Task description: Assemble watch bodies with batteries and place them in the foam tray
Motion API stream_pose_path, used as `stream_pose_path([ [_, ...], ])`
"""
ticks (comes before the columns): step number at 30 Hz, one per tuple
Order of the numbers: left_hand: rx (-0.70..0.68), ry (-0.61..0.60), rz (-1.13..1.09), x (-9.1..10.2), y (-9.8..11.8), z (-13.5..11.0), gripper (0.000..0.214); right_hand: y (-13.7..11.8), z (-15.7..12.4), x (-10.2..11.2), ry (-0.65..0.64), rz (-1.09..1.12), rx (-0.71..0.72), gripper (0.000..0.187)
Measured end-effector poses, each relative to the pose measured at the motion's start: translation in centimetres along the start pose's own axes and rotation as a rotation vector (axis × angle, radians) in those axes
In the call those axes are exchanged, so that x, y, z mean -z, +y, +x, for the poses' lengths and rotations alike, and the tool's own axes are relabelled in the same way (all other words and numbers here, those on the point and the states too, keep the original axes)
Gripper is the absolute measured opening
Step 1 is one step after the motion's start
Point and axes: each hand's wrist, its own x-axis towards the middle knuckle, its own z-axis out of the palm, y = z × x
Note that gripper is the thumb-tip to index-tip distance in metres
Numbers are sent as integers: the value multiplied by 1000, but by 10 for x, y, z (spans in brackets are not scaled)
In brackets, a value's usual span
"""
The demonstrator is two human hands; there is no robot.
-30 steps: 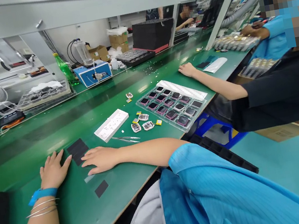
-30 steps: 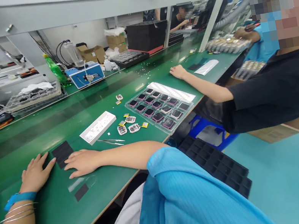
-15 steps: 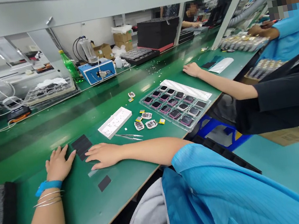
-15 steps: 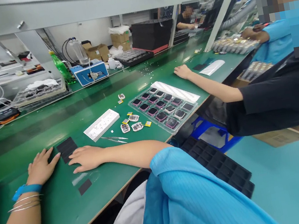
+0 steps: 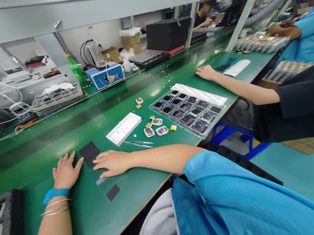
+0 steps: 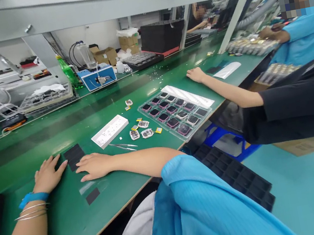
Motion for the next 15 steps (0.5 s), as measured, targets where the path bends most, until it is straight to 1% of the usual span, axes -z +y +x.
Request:
stream_pose_path([
  [4,-2,21,-8,0,2,-3,70,-2,-2,-4,29,26,4,49],
  [6,5,26,-13,-2,2,-5,68,-2,-3,0,77,40,36,45],
  [8,17,26,-14,-3,2,-6,66,5,-4,16,190,46,76,38],
  [10,25,27,-15,-4,2,-6,65,25,-4,44,363,41,46,33],
  [11,26,28,-16,-5,3,-6,66,40,-4,61,451,35,-22,31],
  [12,26,26,-19,-6,3,-5,67,60,-4,79,520,26,-134,31],
  [14,25,15,-22,-8,3,-2,71,109,-7,109,569,-27,-423,32],
  [15,25,7,-21,-9,4,-1,72,135,-10,120,590,-51,-593,32],
])
